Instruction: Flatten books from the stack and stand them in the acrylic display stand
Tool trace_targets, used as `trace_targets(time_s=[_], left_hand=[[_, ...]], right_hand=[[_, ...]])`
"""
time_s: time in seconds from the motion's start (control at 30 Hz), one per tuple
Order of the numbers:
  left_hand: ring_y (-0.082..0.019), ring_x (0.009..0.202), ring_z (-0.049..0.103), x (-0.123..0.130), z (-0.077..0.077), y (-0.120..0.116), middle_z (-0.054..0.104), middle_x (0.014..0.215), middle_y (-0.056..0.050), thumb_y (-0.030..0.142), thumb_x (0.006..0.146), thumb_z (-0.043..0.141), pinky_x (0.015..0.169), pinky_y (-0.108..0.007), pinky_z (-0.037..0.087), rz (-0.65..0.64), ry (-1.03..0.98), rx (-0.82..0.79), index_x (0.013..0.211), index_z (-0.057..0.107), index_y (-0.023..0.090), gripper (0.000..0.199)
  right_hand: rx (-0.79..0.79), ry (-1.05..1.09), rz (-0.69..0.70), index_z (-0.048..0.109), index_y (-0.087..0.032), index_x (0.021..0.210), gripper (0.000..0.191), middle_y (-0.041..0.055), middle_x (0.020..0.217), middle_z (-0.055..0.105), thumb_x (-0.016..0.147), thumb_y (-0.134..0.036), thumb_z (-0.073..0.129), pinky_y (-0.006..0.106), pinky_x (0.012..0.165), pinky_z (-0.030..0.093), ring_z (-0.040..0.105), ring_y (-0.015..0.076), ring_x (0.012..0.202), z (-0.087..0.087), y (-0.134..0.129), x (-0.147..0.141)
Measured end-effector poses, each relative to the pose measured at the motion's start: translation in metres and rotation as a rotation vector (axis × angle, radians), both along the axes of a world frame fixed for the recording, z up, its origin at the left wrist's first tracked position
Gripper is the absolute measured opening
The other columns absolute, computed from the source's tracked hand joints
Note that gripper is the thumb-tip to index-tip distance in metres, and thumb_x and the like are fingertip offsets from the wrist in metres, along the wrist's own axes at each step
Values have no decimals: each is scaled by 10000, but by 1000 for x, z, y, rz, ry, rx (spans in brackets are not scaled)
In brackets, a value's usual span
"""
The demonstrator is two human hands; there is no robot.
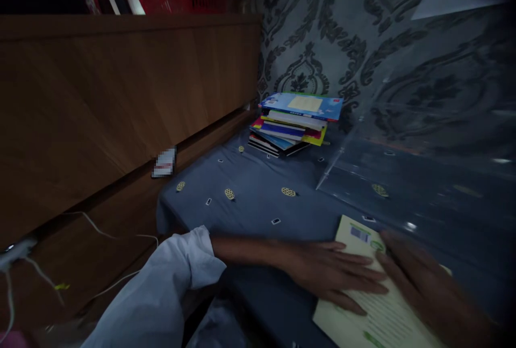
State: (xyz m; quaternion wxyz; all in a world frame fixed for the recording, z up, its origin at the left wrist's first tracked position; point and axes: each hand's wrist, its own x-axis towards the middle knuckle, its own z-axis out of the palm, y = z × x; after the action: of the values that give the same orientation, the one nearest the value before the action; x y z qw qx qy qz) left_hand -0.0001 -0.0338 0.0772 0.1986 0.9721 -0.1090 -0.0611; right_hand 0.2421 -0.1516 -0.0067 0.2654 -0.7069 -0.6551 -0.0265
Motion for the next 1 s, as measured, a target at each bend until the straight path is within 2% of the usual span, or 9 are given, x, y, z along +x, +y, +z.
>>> trace_targets(time_s=[0.1, 0.17, 0.33, 0.4, 0.53, 0.7, 1.0], left_hand=[[-249, 1558, 35, 3, 0, 4, 171, 1667, -125, 455, 1031, 429, 1266, -422, 89, 124, -13, 35, 1572, 252, 22, 716], [-253, 1560, 29, 6, 0, 9, 135, 1671, -151, 497, 1036, 399, 1267, -440, 97, 214, -6, 41, 1578, 201, 10, 755], [-260, 1561, 4, 19, -5, 21, 81, 1670, -169, 569, 1035, 340, 1265, -473, 59, 324, 57, 50, 1595, 130, 45, 795], [-263, 1560, -13, 25, -9, 23, 73, 1671, -158, 574, 1043, 295, 1260, -496, 45, 299, 35, 67, 1601, 129, 80, 764], [-269, 1560, 35, 38, -14, 26, 127, 1667, -150, 619, 1037, 216, 1256, -511, 59, 264, -29, 117, 1603, 157, 128, 752], [-270, 1558, 64, 60, -11, 25, 133, 1667, -144, 648, 1029, 175, 1260, -500, 77, 222, -42, 178, 1605, 149, 137, 772], [-252, 1555, 89, 96, -7, 4, 200, 1654, -156, 572, 1057, 130, 1269, -465, 123, 39, -85, 289, 1584, 203, 85, 722]], right_hand=[[-34, -9, -51, 484, -269, 1447, 541, 201, 1392, 596, 976, -494, 343, 561, 1150, 436, 527, 365, 1343, 0, -10, -2], [-50, -12, -114, 539, -187, 1393, 560, 216, 1390, 601, 978, -488, 313, 586, 1165, 403, 531, 379, 1341, 2, -17, -6], [-81, 42, -164, 530, -162, 1413, 575, 183, 1466, 550, 991, -495, 325, 583, 1185, 356, 485, 338, 1393, 18, -39, -16], [-95, 112, -163, 517, -144, 1435, 590, 188, 1506, 504, 1006, -497, 322, 579, 1187, 358, 449, 333, 1421, 26, -48, -17], [-92, 284, -108, 505, -184, 1469, 610, 130, 1555, 455, 1026, -541, 285, 558, 1221, 309, 384, 306, 1464, 38, -64, -15], [-73, 505, -66, 446, -272, 1512, 603, 60, 1565, 455, 1029, -597, 291, 522, 1219, 317, 416, 256, 1449, 49, -73, -10], [-7, 749, -88, 340, -231, 1563, 711, 89, 1560, 460, 1003, -668, 303, 503, 1236, 278, 414, 245, 1451, 58, -69, -9]])
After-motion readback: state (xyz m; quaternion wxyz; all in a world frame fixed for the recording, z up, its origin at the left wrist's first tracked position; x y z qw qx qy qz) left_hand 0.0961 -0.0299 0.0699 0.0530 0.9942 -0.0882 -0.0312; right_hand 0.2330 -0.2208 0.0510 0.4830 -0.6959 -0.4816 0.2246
